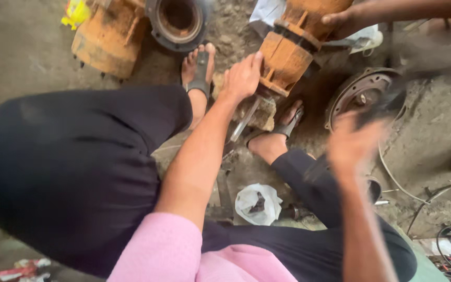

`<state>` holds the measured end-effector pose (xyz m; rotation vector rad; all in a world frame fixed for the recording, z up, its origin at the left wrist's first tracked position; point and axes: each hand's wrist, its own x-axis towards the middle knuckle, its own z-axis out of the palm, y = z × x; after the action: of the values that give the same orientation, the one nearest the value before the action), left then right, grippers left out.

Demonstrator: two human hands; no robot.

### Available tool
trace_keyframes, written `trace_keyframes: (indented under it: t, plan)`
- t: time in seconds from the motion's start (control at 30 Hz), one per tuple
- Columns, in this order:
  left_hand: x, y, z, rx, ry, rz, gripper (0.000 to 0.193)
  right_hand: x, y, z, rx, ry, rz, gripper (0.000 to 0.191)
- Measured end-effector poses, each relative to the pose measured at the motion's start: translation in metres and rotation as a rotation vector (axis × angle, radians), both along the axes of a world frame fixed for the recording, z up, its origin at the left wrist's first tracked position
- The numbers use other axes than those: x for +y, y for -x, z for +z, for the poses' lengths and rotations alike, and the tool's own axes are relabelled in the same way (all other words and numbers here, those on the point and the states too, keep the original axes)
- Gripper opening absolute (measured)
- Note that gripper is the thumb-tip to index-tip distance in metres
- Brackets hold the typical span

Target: The person sits on the ground and uses a hammer to strike a metal rod placed against a rusty mechanical component. Another person assists by holding the component steady. The person repeatedly hammers the rod to adjust or separate parts of the assembly.

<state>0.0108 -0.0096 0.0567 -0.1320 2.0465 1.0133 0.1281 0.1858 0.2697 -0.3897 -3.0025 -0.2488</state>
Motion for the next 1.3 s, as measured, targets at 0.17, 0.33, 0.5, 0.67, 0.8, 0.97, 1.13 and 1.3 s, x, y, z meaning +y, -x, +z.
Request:
trace_keyframes:
  t: [0.17,0.33,0.5,0.67,0.8,0.97,1.13,1.3]
  plan:
    - [0.003,0.013,-0.009,0.009,-0.038,-0.087,0.064,-0.008,-0.031,-0.034,-0.619,0.844,-0.392,0.022]
    - [0.016,0.015,-0.027,0.063,-0.043,-0.037,0.074,0.004,-0.057,-0.022,-0.435,1.492,-1.026,0.018]
    - [0.013,0.007,-0.027,-0.112,-0.309,0.185,0.081,-0.038,-0.098,-0.072,-0.372,1.666,-1.147,0.013]
    - [0.010,0.012,-0.020,-0.079,-0.354,0.176,0.083,-0.075,-0.130,-0.110,-0.529,1.757,-1.284,0.019]
    - [0.012,0.010,-0.021,-0.056,-0.293,0.139,0.083,-0.080,-0.136,-0.114,-0.605,1.743,-1.253,0.021]
    - [0.018,0.013,-0.015,-0.126,-0.355,0.152,0.087,-0.072,-0.128,-0.118,-0.668,1.616,-1.011,0.021]
    - [0.020,0.016,-0.003,-0.100,-0.149,0.131,0.089,-0.071,-0.122,-0.117,-0.703,1.682,-1.176,0.028]
    - [0.018,0.013,-0.001,-0.089,-0.155,0.157,0.088,-0.072,-0.120,-0.111,-0.725,1.644,-1.190,0.022]
